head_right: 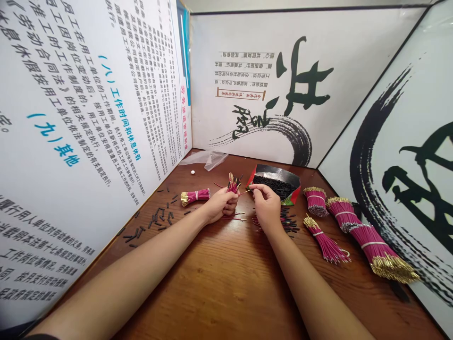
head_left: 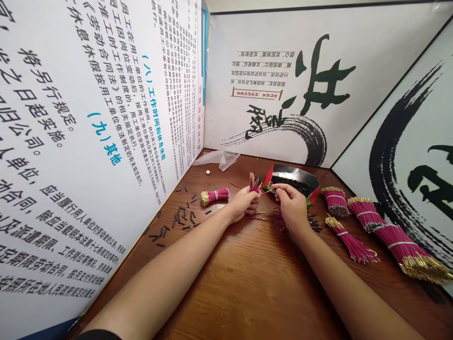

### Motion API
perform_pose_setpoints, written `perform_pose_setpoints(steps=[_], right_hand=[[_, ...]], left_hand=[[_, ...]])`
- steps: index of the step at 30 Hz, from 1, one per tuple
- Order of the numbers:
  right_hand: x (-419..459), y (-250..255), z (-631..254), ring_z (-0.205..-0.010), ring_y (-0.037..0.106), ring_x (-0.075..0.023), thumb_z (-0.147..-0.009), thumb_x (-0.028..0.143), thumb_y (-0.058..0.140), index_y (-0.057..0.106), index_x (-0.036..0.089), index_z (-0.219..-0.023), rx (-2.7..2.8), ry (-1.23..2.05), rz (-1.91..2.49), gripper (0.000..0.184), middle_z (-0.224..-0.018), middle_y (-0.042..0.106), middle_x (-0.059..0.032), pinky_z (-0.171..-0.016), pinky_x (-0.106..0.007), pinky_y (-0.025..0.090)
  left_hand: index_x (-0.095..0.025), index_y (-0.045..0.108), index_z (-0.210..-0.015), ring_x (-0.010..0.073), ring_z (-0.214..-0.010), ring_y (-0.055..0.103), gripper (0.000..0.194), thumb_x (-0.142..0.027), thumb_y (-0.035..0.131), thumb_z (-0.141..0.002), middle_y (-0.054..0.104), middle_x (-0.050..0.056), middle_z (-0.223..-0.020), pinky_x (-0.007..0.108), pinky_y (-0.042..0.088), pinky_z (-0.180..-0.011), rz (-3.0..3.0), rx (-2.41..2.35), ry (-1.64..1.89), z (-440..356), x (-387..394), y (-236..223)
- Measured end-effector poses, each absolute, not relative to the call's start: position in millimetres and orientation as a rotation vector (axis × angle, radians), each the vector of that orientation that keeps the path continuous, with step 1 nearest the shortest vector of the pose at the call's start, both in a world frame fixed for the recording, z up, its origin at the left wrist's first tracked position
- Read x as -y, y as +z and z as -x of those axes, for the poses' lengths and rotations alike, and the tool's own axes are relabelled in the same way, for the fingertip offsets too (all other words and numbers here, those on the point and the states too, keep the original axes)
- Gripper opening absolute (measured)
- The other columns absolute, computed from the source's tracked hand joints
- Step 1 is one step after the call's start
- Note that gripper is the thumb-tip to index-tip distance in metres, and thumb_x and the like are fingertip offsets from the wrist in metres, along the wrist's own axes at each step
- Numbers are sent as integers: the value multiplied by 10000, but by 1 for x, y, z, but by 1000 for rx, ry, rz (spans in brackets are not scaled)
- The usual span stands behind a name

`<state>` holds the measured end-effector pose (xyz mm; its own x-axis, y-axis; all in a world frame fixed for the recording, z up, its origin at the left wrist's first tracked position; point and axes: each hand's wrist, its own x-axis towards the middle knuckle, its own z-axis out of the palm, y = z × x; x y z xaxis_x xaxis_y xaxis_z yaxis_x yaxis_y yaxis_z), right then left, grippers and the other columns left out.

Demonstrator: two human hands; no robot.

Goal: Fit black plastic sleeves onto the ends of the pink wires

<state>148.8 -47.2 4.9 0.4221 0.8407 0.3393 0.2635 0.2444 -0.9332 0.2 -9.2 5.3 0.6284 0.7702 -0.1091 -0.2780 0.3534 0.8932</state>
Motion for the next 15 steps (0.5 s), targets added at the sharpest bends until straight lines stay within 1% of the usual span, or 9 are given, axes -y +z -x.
perform_pose_setpoints(steps=[9,15], right_hand=[[52,10,-145,-650,518,-150,-752,340,577,701,179,-861,1143,496,1290,232,-725,631,-21,-622,-293,425],[50,9,-145,-617,504,-142,-751,327,567,693,183,-814,1116,455,1324,202,-710,640,-19,-593,-282,417]], left_hand=[[-202,427,-834,27,-407,183,175,-203,535,-697,275,-98,-589,158,93,-396,-1000,-622,720,0,12,10],[-203,415,-812,27,-405,179,176,-206,546,-695,260,-100,-586,157,95,-397,-993,-588,727,1,11,8]])
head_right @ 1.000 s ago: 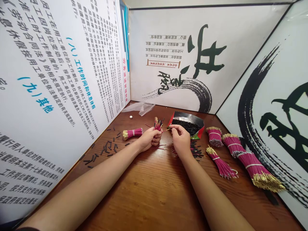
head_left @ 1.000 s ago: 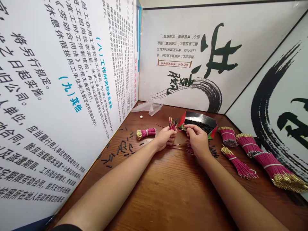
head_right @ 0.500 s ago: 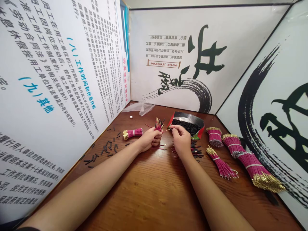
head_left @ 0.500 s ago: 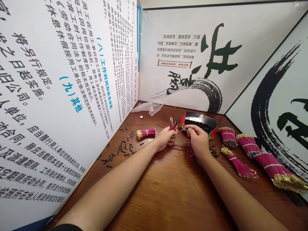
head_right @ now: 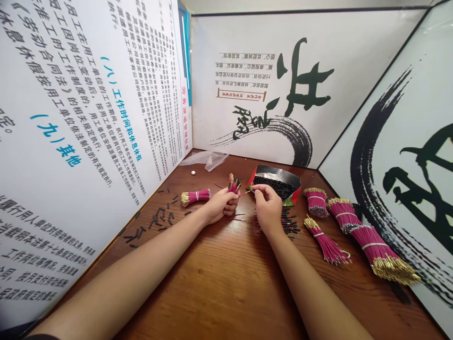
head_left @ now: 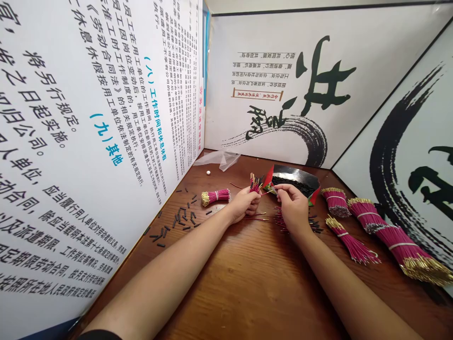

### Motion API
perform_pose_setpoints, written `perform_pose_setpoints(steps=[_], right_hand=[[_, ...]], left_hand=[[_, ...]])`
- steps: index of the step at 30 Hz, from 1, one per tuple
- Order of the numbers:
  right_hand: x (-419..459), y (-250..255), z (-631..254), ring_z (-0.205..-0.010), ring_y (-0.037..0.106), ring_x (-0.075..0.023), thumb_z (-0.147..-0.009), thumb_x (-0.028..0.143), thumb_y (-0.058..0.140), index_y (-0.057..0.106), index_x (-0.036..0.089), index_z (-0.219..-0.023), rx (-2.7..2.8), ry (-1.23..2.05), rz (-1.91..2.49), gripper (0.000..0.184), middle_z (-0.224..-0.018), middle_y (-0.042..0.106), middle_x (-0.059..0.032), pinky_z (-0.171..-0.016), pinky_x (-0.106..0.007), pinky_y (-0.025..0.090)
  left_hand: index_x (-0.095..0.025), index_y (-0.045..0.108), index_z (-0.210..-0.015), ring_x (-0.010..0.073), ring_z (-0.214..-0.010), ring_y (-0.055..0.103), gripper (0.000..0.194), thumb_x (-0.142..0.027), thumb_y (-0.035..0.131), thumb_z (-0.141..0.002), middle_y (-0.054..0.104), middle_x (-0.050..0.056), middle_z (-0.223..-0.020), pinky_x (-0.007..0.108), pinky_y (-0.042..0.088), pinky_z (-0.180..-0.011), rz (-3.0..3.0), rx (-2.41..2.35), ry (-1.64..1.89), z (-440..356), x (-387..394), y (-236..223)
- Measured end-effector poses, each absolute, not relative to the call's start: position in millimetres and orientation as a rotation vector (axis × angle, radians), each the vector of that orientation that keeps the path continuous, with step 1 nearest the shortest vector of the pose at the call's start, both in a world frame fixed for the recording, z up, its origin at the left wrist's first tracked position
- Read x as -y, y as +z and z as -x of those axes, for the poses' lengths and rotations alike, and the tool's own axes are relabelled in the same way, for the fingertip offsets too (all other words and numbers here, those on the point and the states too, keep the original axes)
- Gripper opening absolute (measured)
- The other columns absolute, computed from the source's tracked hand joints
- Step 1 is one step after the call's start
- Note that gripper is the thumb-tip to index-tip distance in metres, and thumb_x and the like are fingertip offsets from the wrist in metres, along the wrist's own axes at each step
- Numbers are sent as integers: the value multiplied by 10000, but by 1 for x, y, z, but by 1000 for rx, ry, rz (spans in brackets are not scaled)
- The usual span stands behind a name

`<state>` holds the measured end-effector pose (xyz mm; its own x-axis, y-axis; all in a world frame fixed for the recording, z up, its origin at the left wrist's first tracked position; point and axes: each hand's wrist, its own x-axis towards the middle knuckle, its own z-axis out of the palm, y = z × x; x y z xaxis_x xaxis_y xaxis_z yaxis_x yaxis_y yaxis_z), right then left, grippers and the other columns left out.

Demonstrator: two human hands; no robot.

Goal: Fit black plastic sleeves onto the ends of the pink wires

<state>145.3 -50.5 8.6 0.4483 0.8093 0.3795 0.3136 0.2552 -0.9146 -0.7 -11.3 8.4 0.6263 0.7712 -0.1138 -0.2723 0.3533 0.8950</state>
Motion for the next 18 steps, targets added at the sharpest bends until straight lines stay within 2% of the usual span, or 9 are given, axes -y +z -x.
perform_pose_setpoints(steps=[9,18], right_hand=[[50,9,-145,-682,569,-168,-753,326,574,704,173,-816,1164,448,1334,210,-743,664,-37,-691,-320,467],[49,3,-147,-708,596,-188,-760,315,555,704,178,-806,1225,351,1372,208,-797,695,-58,-702,-338,484]], left_hand=[[-202,421,-815,27,-404,183,170,-194,540,-693,264,-99,-587,160,97,-392,-997,-582,718,1,11,8],[-199,434,-823,24,-412,188,180,-208,551,-686,272,-99,-594,154,108,-395,-998,-596,717,1,11,8]])
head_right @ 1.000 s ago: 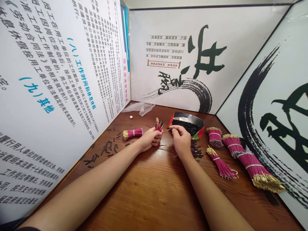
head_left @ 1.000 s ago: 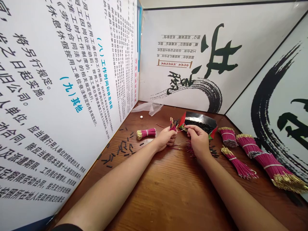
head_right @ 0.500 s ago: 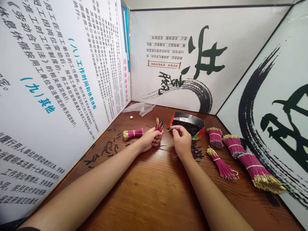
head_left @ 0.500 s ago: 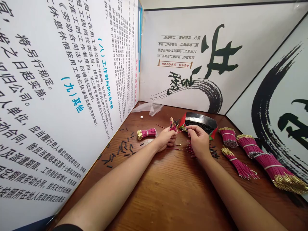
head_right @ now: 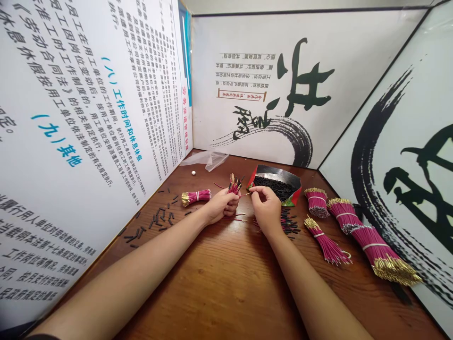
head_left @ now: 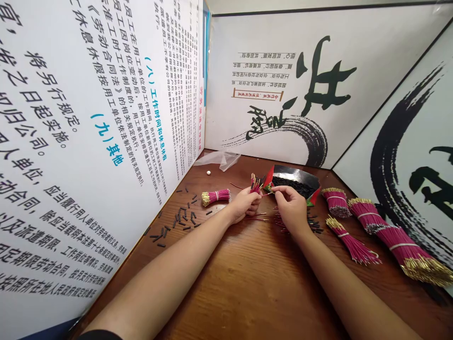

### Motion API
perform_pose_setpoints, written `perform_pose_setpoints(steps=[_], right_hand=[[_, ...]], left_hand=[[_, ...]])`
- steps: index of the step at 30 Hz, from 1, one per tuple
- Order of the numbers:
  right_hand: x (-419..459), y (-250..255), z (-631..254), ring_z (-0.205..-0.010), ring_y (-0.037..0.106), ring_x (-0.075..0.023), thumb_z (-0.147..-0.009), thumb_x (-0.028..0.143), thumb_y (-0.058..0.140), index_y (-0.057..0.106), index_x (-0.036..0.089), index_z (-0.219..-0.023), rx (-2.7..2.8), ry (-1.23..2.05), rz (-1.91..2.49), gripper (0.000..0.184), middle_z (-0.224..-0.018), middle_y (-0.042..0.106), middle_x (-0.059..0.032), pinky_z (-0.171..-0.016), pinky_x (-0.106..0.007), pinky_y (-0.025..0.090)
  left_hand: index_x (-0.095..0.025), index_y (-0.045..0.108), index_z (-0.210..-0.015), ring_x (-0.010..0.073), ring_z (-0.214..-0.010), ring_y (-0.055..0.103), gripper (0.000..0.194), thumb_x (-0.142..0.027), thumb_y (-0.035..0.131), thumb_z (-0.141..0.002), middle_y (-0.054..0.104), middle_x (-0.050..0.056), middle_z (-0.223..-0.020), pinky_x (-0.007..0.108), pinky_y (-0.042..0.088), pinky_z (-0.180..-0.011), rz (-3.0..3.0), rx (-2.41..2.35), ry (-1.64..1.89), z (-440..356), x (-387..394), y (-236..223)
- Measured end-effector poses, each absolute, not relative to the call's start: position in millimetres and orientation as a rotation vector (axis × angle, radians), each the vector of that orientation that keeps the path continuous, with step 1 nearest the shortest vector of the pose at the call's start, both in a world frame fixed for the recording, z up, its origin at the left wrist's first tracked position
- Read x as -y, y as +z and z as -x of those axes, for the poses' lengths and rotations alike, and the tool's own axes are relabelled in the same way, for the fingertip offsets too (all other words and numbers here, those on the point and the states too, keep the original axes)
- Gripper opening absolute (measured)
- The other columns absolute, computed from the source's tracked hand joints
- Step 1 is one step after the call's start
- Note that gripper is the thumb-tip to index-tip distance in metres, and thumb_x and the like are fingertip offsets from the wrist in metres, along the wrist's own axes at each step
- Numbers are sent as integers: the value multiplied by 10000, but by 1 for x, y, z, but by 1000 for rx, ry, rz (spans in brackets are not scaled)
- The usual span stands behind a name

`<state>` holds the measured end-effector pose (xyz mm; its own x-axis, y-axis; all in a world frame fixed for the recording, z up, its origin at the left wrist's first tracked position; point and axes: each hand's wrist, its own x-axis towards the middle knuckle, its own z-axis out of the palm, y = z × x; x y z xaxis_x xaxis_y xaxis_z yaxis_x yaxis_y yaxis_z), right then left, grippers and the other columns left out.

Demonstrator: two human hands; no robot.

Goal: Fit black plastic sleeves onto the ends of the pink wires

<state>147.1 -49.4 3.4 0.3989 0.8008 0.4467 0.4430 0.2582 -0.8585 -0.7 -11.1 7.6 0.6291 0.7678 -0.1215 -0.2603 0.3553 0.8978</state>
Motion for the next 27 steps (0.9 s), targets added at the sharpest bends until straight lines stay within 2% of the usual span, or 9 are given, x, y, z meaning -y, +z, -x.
perform_pose_setpoints(steps=[5,8,20,27], right_hand=[[49,2,-147,-729,610,-194,-775,320,560,693,182,-808,1264,341,1388,194,-804,692,-60,-727,-347,487],[48,1,-146,-758,623,-192,-774,335,591,664,183,-879,1232,413,1335,199,-844,692,-60,-738,-344,495],[48,1,-135,-759,668,-180,-691,403,763,639,180,-975,1061,698,1157,382,-805,712,-36,-779,-350,521],[49,-3,-129,-794,686,-195,-670,402,799,640,190,-1040,1037,718,1122,455,-811,730,-29,-808,-368,526]], left_hand=[[-200,438,-827,26,-410,185,167,-189,537,-693,270,-98,-586,161,98,-396,-1002,-596,724,1,11,8],[-201,434,-825,28,-409,182,156,-187,534,-706,262,-100,-575,167,99,-397,-1013,-596,718,1,12,9],[-211,400,-836,30,-408,174,155,-185,520,-741,259,-99,-583,177,86,-405,-1027,-589,707,0,12,10],[-218,395,-862,33,-413,188,176,-202,541,-766,270,-100,-589,177,105,-410,-1045,-556,710,1,12,7]])
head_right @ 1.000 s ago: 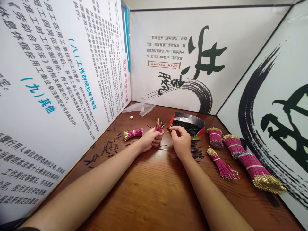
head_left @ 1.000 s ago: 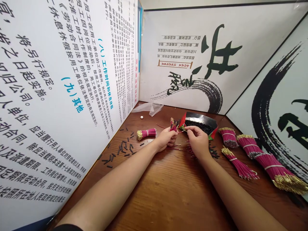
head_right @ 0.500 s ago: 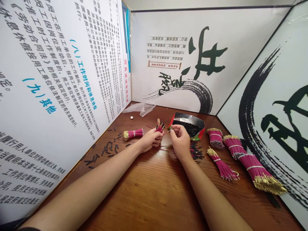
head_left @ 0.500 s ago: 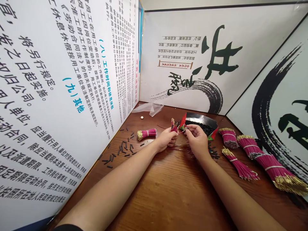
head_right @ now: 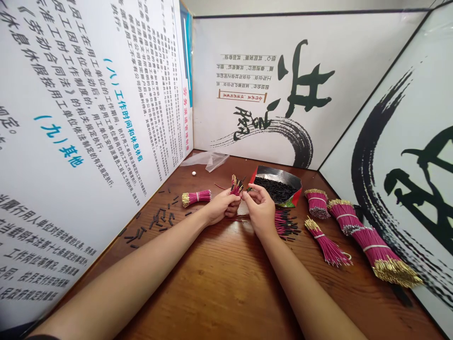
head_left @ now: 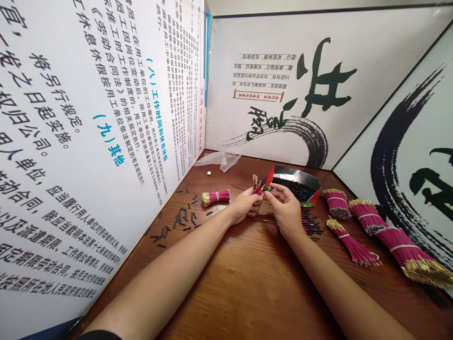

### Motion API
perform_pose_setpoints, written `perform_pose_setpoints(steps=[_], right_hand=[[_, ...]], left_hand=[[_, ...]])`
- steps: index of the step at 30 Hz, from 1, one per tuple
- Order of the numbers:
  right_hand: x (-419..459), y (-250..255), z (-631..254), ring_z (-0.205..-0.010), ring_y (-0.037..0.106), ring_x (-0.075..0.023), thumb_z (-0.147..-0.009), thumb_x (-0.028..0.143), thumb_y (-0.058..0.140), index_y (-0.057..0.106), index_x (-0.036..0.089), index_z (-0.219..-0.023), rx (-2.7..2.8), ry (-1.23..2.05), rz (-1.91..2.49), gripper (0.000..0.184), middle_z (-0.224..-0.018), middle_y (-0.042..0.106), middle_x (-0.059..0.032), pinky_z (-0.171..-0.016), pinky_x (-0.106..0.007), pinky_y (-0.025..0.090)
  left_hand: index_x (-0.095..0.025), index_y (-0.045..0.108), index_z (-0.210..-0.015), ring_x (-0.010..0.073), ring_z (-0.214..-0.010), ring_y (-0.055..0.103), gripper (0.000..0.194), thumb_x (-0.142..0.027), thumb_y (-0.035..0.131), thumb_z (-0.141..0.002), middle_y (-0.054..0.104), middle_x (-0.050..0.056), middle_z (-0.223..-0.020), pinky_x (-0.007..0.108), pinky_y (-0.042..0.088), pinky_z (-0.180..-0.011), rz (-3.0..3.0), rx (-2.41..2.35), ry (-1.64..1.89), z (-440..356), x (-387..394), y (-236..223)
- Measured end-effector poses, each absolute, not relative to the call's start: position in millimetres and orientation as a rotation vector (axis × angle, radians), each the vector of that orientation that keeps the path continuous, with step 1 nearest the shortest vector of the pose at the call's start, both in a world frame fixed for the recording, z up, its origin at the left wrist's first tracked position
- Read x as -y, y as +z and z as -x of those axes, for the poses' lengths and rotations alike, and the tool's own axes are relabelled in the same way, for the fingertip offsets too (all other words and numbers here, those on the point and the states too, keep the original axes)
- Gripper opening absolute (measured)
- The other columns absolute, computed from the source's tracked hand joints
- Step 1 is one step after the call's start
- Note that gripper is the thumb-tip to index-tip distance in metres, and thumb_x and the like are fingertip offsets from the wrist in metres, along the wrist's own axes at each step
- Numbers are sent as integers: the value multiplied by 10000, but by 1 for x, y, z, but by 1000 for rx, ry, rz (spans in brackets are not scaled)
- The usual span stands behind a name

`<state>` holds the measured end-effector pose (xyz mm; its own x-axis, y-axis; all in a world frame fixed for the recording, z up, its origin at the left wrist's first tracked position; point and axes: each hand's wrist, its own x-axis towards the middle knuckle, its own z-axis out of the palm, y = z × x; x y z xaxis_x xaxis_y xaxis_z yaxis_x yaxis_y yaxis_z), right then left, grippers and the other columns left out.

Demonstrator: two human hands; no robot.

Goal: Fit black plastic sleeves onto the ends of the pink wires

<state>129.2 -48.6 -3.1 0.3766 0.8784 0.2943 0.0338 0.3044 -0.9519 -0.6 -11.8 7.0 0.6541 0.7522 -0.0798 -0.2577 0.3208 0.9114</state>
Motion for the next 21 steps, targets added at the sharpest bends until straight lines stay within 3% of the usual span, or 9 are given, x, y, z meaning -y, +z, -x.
perform_pose_setpoints(steps=[12,21], right_hand=[[48,-6,-128,-815,689,-204,-655,410,809,666,186,-974,999,748,1100,415,-840,743,-50,-848,-389,525],[46,-4,-133,-866,673,-212,-739,396,705,638,187,-1082,1074,675,1155,408,-904,732,-63,-856,-395,505]], left_hand=[[-216,381,-847,29,-410,193,194,-203,553,-758,273,-102,-593,169,102,-404,-1039,-555,706,0,13,9],[-213,398,-855,28,-405,195,181,-205,551,-758,269,-101,-592,167,106,-402,-996,-566,717,1,12,10]])
